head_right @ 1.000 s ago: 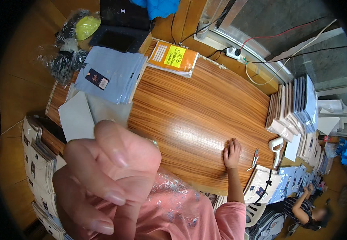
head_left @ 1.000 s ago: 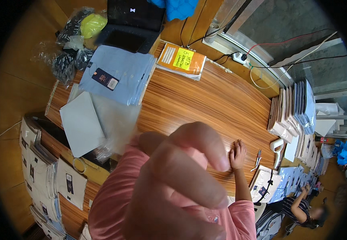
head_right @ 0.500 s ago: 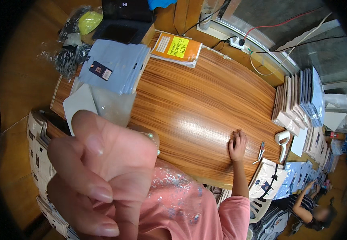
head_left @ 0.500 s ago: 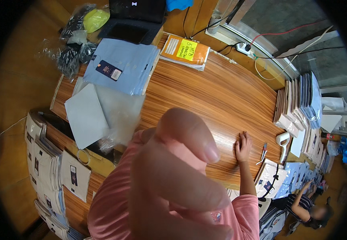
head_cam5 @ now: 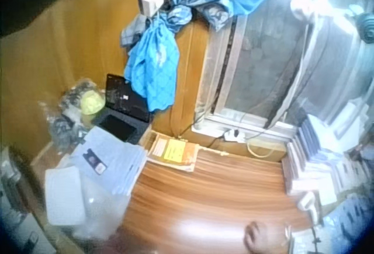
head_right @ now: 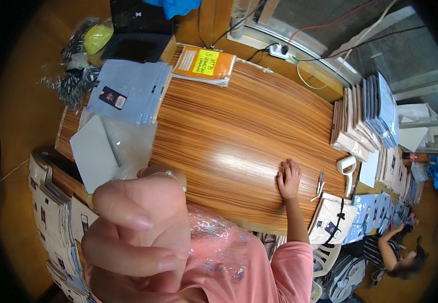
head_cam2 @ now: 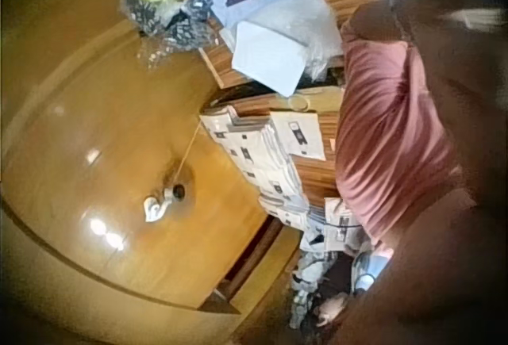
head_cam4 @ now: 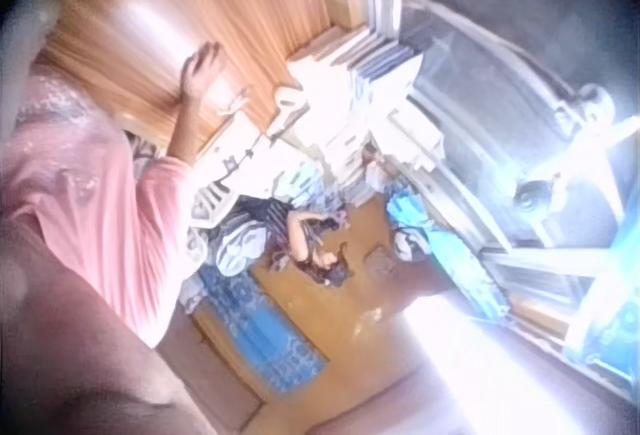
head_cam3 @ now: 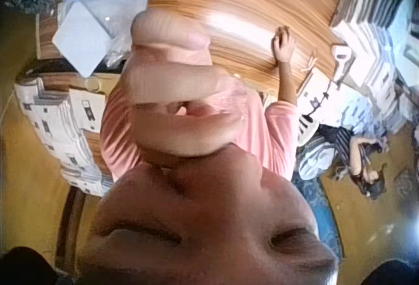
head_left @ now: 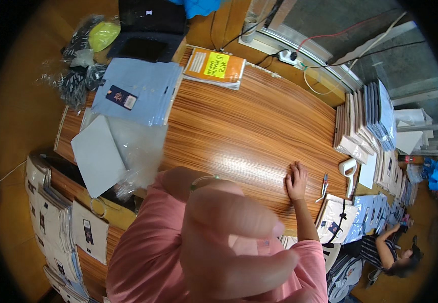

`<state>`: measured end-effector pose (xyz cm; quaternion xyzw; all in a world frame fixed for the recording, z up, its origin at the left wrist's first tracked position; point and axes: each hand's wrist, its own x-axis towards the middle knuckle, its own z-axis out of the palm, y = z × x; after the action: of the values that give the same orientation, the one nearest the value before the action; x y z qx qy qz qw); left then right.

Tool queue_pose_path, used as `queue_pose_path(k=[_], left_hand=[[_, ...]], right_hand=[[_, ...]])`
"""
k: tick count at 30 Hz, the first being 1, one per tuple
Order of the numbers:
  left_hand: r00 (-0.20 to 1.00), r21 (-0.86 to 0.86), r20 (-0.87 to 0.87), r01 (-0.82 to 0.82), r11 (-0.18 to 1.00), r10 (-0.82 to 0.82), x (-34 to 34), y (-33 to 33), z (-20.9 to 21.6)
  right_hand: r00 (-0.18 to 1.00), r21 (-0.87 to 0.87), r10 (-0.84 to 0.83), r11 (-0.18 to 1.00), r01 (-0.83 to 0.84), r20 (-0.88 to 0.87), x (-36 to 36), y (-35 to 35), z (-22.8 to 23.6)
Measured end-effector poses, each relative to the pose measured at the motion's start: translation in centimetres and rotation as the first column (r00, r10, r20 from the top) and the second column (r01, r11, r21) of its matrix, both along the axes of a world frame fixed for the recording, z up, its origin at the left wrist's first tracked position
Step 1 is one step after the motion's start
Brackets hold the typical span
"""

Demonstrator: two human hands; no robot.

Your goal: The person interacts with a laptop, then takes a shirt from a basket, unfolds it to inspect the neck area, and then folds it on a table.

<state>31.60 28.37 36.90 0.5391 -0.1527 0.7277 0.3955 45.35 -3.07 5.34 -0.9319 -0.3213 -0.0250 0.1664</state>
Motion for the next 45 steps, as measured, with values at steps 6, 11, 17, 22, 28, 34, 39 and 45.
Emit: queue_pose_path(k=[6, 11, 17, 22, 28, 34, 39, 45], left_hand=[[0.980, 0.100, -0.124, 0.168, 0.981, -0.155, 2.3, -1.6, 2.1], [0.910, 0.476, -0.396, 0.320, 0.819, -0.125, 4.4, -3.8, -0.5], [0.342, 0.275, -0.938, 0.641, 0.716, 0.054, 9.9, 0.0, -10.8], [-0.204, 0.174, -0.950, 0.282, 0.943, 0.236, 11.4, 6.2, -27.3], [0.035, 0.332, -0.943, 0.113, 0.937, 0.330, 9.9, 6.9, -31.9], [0.059, 0.295, -0.955, 0.072, 0.953, 0.291, 9.7, 7.1, -31.9], [0.138, 0.318, -0.941, 0.035, 0.948, 0.310, 9.8, 7.0, -32.0], [0.083, 0.306, -0.950, 0.055, 0.950, 0.301, 9.7, 7.0, -32.3]], right_hand=[[0.999, 0.042, 0.018, 0.999, -0.019, 0.041, 0.5, 0.0, 0.0], [0.997, 0.148, -0.075, 0.986, 0.076, -0.013, -0.4, 0.4, -1.3], [1.000, -0.038, -0.004, 0.999, 0.003, -0.017, 0.4, -0.6, -1.0], [1.000, 0.034, 0.011, 0.999, -0.010, -0.007, 0.2, 0.4, 0.3], [1.000, 0.034, 0.011, 0.999, -0.011, -0.002, -0.1, 0.4, 0.4], [1.000, 0.020, 0.010, 1.000, -0.010, 0.007, -0.2, 0.2, 0.1], [0.999, 0.009, 0.016, 1.000, -0.016, 0.033, -0.2, 0.4, 0.3], [0.999, 0.021, 0.017, 1.000, -0.018, 0.048, 0.0, 0.1, -0.2]])
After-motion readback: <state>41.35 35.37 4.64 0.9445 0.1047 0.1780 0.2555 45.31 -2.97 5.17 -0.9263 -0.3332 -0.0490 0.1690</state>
